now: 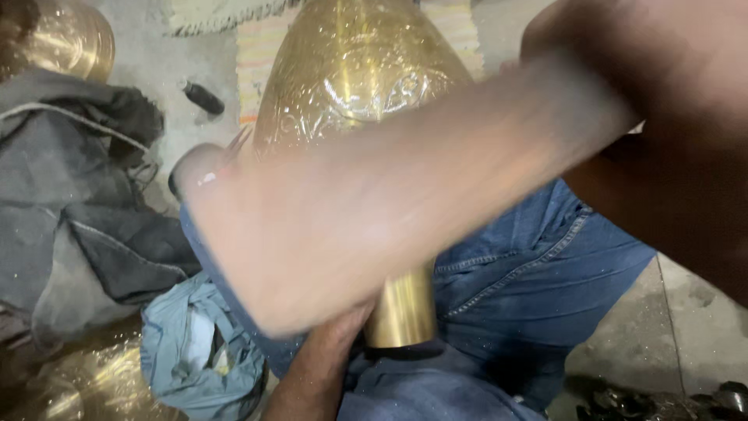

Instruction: The person sits cross-legged on the floor with a large engraved brass vessel on their lap. They hold a punch against the vessel's surface with one hand and strike it with a wooden mallet in the other hand, working the embossed pattern around the vessel and repositioning the punch repeatedly.

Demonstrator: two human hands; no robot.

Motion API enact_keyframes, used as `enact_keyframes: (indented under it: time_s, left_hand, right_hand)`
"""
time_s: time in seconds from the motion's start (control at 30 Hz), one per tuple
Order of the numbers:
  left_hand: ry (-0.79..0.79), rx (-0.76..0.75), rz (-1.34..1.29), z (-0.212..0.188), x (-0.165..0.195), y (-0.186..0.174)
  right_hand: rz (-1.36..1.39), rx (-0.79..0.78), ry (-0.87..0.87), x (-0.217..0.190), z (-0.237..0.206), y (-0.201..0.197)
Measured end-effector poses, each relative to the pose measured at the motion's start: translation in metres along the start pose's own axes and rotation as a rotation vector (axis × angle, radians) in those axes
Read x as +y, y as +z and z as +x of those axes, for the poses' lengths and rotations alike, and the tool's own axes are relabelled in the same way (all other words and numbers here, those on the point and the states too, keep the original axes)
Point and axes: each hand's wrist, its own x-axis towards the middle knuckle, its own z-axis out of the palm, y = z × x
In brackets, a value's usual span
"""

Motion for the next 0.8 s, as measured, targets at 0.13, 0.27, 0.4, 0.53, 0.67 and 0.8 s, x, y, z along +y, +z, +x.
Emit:
enact_keyframes:
  time_s: [0.13, 0.27, 0.4, 0.53, 0.67, 0.8]
  left_hand:
    - [-0.013, -0.011, 0.018, -0.004, -0.003, 0.000]
    - [-0.090, -0.057, 0.036, -0.005, -0.002, -0.002]
    - [0.002, -0.051, -0.028, -0.004, -0.006, -0.002]
    - [0.016, -0.037, -0.011, -0.009, -0.010, -0.002]
    - [0.003, -0.036, 0.001, -0.017, -0.015, -0.001]
    - [0.003, -0.045, -0.015, -0.022, -0.019, -0.004]
  right_hand:
    - [-0.861, -0.047, -0.297, -0.008, -0.001, -0.012]
    - [-0.192, 0.006, 0.028, 0.004, 0.000, 0.008]
    - [-0.598, -0.028, -0.238, -0.002, -0.005, -0.010]
    - [-0.391, 0.054, -0.282, 0.011, -0.015, -0.004]
    - [-0.695, -0.012, -0.276, 0.018, -0.026, -0.007]
    - [-0.374, -0.013, -0.084, 0.042, -0.030, 0.018]
